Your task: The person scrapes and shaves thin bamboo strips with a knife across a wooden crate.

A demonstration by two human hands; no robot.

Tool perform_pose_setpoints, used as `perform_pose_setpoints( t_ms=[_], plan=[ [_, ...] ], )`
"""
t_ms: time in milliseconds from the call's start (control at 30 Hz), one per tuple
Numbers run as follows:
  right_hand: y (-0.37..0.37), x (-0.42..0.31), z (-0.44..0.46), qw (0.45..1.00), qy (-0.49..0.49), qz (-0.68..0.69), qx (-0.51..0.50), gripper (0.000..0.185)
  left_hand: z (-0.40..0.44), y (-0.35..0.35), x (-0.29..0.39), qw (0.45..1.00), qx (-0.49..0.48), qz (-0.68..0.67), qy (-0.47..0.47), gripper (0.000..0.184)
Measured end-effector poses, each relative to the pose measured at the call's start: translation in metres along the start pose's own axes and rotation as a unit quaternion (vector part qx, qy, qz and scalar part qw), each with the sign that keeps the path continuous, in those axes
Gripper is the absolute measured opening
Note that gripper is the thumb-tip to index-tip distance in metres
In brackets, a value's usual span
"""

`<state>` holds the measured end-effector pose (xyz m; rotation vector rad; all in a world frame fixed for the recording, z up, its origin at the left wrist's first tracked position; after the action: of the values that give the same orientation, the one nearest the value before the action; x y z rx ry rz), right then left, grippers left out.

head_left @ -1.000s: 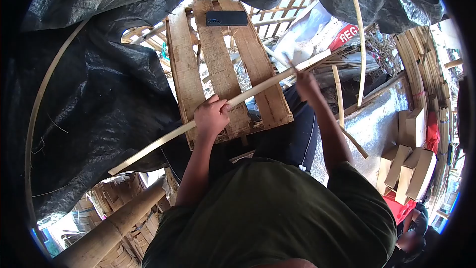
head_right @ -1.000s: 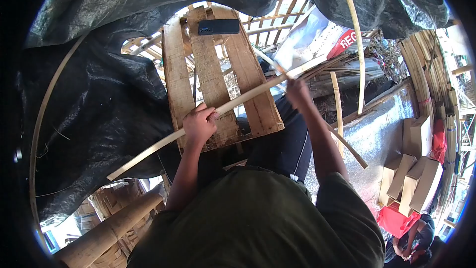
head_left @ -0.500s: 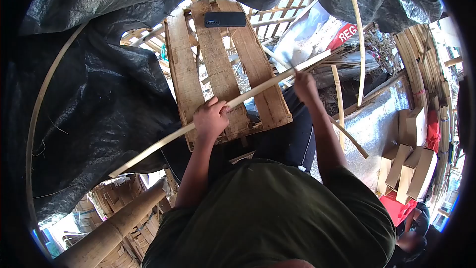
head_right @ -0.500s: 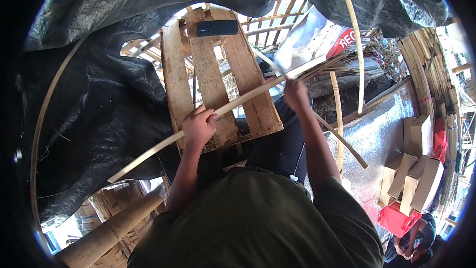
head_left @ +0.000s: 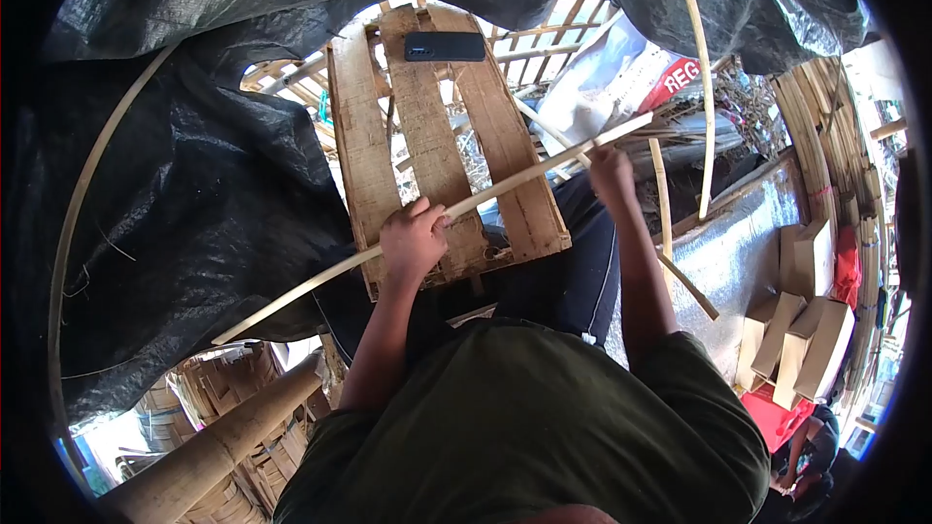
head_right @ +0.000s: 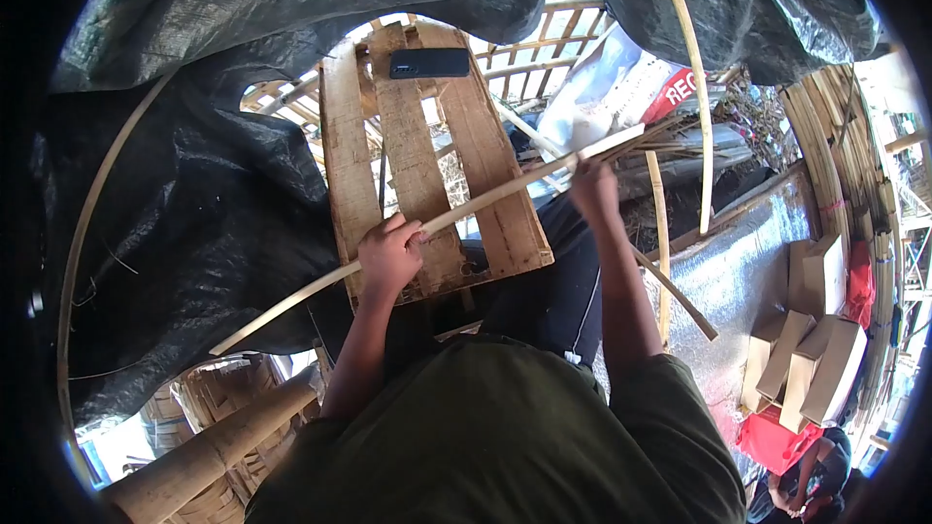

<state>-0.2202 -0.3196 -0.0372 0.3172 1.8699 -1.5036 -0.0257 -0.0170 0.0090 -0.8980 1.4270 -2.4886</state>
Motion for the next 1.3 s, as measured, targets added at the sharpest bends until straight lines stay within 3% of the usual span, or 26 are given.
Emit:
perform_pose_setpoints(
  t_ms=[67, 100, 133, 200, 233, 333, 400, 467, 633, 767, 800, 900, 967, 1033, 1067, 1133, 1233, 1300],
  plan=[
    [0.011, -0.033, -0.041, 0.992, 0.012, -0.033, -0.118, 0.053, 0.000, -0.002, 0.001, 1.000, -0.011, -0.006, 0.001, 0.010],
    [-0.003, -0.052, -0.048, 0.986, 0.063, -0.008, -0.151, 0.055, -0.001, -0.002, 0.000, 1.000, -0.006, -0.011, 0.010, 0.011],
    [-0.005, -0.040, -0.034, 0.987, 0.061, -0.009, -0.150, 0.055, 0.000, -0.002, -0.001, 1.000, -0.004, -0.012, 0.010, 0.011],
    [-0.019, -0.020, 0.000, 0.999, -0.001, -0.023, -0.024, 0.052, -0.001, -0.003, 0.000, 1.000, -0.015, -0.008, 0.008, 0.012],
    [-0.025, -0.014, 0.004, 0.998, 0.053, 0.012, 0.015, 0.054, -0.001, -0.003, 0.000, 1.000, -0.012, -0.009, 0.007, 0.012],
    [-0.001, -0.011, -0.004, 0.998, 0.045, 0.006, 0.050, 0.052, -0.001, -0.009, 0.001, 1.000, -0.022, -0.015, 0.000, 0.014],
    [0.011, -0.008, -0.013, 0.999, 0.035, 0.025, 0.027, 0.047, 0.000, -0.011, 0.003, 0.998, -0.060, -0.002, -0.017, 0.016],
    [0.010, -0.002, -0.014, 0.998, -0.017, 0.005, 0.053, 0.047, 0.002, -0.009, 0.005, 0.999, -0.030, -0.014, -0.001, 0.016],
    [-0.018, 0.000, 0.013, 0.995, -0.018, 0.003, -0.097, 0.045, -0.001, -0.009, 0.000, 1.000, -0.014, -0.021, 0.012, 0.019],
    [-0.025, -0.017, 0.023, 0.993, -0.025, -0.110, -0.031, 0.050, -0.005, -0.004, -0.003, 1.000, -0.008, 0.002, 0.005, 0.024],
    [-0.022, -0.014, 0.026, 0.994, -0.022, -0.105, -0.029, 0.050, -0.004, -0.006, -0.002, 1.000, -0.009, 0.005, 0.010, 0.024],
    [-0.018, -0.010, 0.023, 0.986, -0.050, -0.092, 0.127, 0.059, -0.002, -0.008, 0.001, 1.000, -0.018, 0.012, 0.006, 0.026],
    [0.002, 0.004, 0.023, 0.987, -0.054, -0.046, 0.142, 0.059, -0.003, -0.007, -0.002, 0.999, -0.027, 0.014, 0.015, 0.026],
    [0.012, 0.000, 0.014, 0.986, -0.096, -0.008, 0.139, 0.059, -0.001, -0.007, 0.001, 1.000, -0.013, 0.010, -0.003, 0.025],
    [0.010, -0.006, 0.008, 0.996, -0.061, -0.016, 0.056, 0.052, 0.000, -0.007, 0.001, 1.000, -0.012, 0.010, -0.001, 0.025],
    [-0.002, -0.012, 0.010, 0.998, -0.034, -0.054, -0.001, 0.056, -0.001, -0.005, -0.001, 1.000, -0.022, 0.010, 0.003, 0.024],
    [-0.012, -0.027, 0.007, 0.999, -0.002, -0.042, -0.005, 0.058, -0.002, -0.003, -0.003, 0.999, -0.027, 0.018, 0.012, 0.025],
    [0.016, -0.033, -0.013, 0.994, -0.095, -0.034, 0.032, 0.054, 0.000, -0.003, -0.001, 0.999, -0.033, 0.023, 0.005, 0.026]
  ],
)
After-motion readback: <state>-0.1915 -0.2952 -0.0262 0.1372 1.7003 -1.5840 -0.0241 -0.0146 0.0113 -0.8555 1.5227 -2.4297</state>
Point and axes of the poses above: each hand's wrist, its own z-axis towards the middle knuckle, its own y-axis out of the palm, x = y × z, the point moved 1 cm from there along z, towards the middle knuckle, and after that the axes turned 1 degree about x, right-handed, at the moved point
